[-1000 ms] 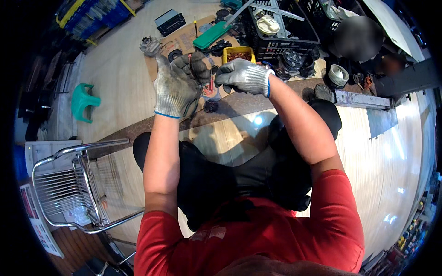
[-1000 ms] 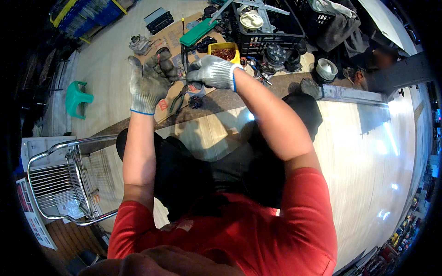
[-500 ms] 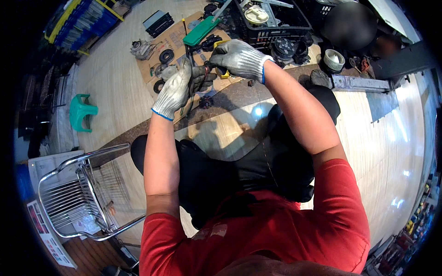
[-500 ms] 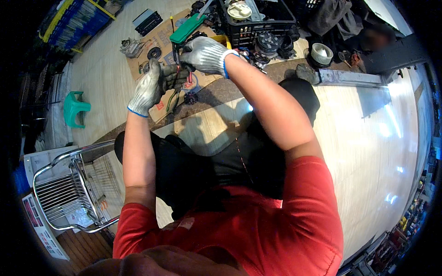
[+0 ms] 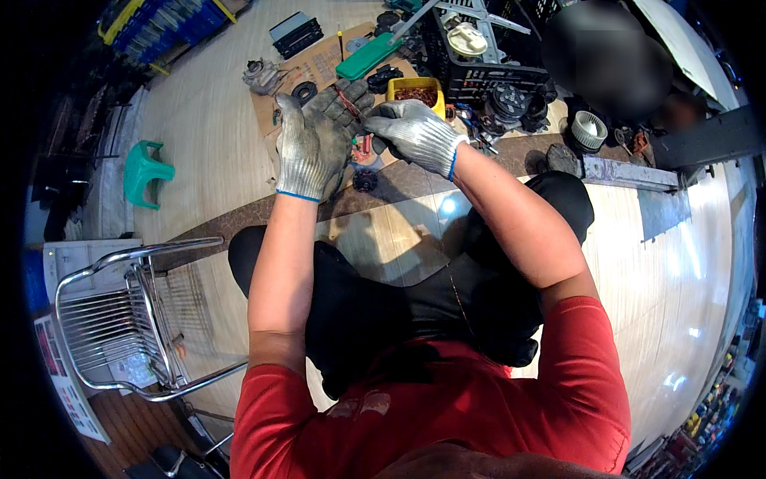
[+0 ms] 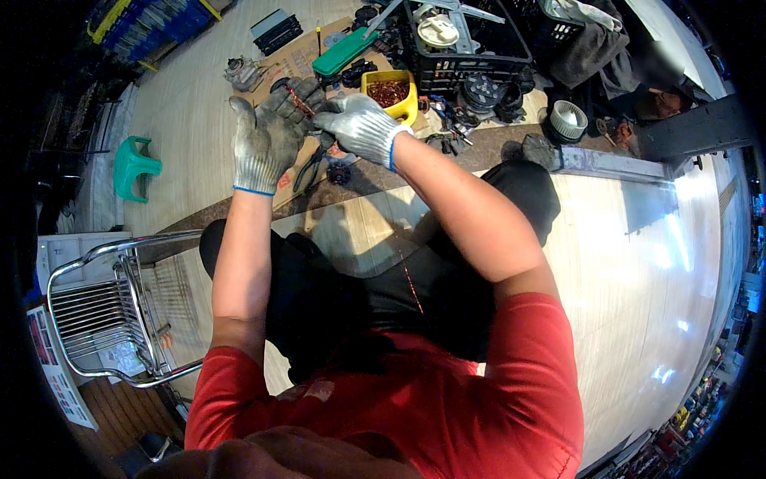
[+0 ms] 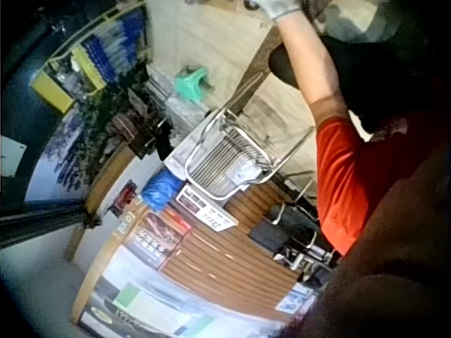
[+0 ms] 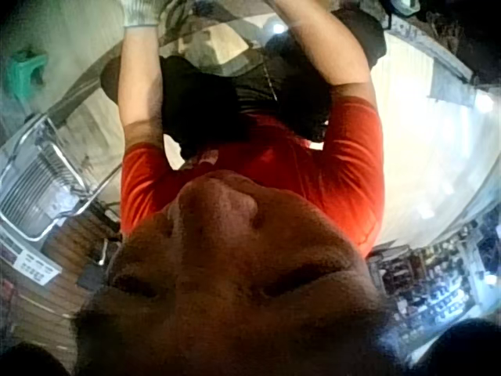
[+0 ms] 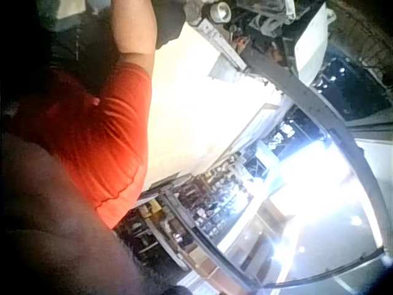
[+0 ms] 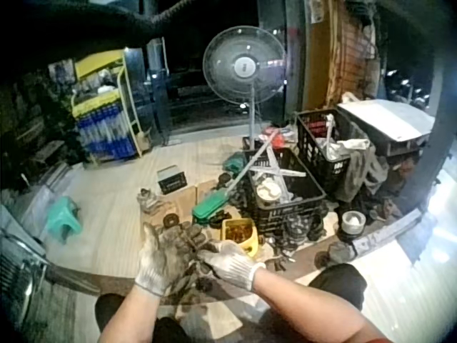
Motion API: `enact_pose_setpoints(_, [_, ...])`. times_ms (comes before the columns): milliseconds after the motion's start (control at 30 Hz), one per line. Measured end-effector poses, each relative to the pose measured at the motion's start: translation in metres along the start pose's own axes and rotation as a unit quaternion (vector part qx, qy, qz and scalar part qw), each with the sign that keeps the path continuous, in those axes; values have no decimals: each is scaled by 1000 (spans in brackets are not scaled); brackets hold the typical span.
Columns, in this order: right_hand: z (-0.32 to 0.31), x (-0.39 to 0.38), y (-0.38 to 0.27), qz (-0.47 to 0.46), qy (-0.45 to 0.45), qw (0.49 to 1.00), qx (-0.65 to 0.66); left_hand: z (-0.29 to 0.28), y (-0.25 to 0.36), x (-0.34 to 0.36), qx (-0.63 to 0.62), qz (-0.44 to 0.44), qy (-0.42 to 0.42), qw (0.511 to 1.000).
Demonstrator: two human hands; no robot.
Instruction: The person, wearing gloves, works on an alternator by hand, picking up and placing small copper components into the assembly while sitting on the floor.
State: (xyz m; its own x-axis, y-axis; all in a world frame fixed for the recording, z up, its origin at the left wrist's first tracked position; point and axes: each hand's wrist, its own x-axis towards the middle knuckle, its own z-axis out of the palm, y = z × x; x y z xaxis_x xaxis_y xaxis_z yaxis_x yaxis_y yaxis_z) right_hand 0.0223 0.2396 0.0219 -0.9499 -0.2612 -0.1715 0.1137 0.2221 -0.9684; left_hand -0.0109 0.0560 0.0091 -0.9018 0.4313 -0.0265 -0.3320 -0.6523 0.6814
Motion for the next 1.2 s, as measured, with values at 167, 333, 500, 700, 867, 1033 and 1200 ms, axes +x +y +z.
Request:
enact_pose_setpoints(167, [0,4,6,-8,-40,998,-45,17,1,0,-54,27,56,997])
enact_pose_setpoints(333, [1,3,7,-24,-30,995,-94,15,1,1,-97,50,69,992])
enact_pose_setpoints(500, [-3,7,15,-64,-76,987,-128,-3,7,0,-123,23,6,992])
enact_pose_setpoints(700, [-39,7,4,-58,-151,977,-140,-21,19,0,55,-121,-18,991])
enact_pose_setpoints(867, [-55,7,-6,-57,-126,940,-311,-7,15,-7,223,-187,-140,946])
enact_pose_setpoints(1033, [-58,14,12,-206,-37,887,-412,10,1,-13,340,-196,-65,917])
enact_pose_setpoints(1200, [-40,-7,-19,-104,-21,964,-244,-16,-8,1,261,-117,-34,958])
